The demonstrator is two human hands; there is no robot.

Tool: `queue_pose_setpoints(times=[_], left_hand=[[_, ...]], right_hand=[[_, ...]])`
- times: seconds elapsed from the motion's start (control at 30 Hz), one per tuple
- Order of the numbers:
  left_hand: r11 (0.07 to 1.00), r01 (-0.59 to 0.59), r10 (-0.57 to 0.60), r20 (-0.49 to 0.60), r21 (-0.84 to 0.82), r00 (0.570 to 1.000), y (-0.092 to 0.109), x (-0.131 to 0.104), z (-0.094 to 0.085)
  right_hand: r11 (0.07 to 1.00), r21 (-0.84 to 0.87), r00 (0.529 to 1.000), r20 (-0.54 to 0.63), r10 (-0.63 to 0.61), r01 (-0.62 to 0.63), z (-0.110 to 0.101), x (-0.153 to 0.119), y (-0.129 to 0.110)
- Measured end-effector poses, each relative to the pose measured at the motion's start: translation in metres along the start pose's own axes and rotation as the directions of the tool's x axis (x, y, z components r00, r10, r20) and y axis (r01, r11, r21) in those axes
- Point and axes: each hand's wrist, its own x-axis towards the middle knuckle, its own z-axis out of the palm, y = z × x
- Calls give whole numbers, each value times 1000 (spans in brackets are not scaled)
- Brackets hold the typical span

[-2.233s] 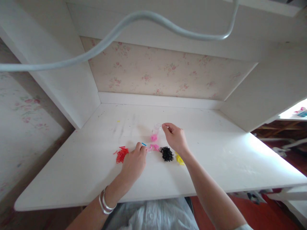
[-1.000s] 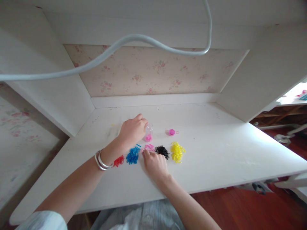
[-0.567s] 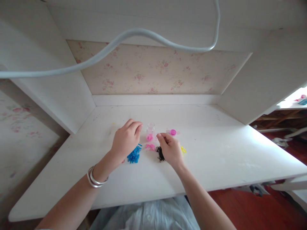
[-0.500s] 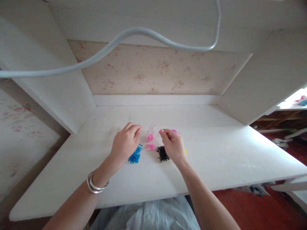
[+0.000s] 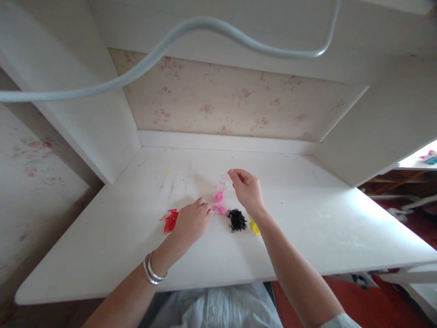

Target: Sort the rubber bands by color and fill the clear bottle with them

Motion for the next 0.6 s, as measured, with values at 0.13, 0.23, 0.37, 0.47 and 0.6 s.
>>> queue_pose_setpoints(times=[0.13,0.23,0.37,0.47,0.6], left_hand=[[999,-34,34,-15,8,999,-3,-3,7],[999,-37,38,-20,18,999,-4,-4,10],[998,-55,56,-19,28,998,-2,-4,11],[998,-60,60,-1,26,998,1,-4,11],[999,-41,41,6,36,999,6,-4,14]], right_hand=[[1000,-22,1000,26,-7,8,3,-2,2],[999,-49,999,30,-15,16,4,-2,3],[997,-70,1000,12,-21,22,3,-2,4],[997,-73,1000,-11,-14,13,1,-7,4],[992,-124,999,-31,-22,18,-7,-28,8]])
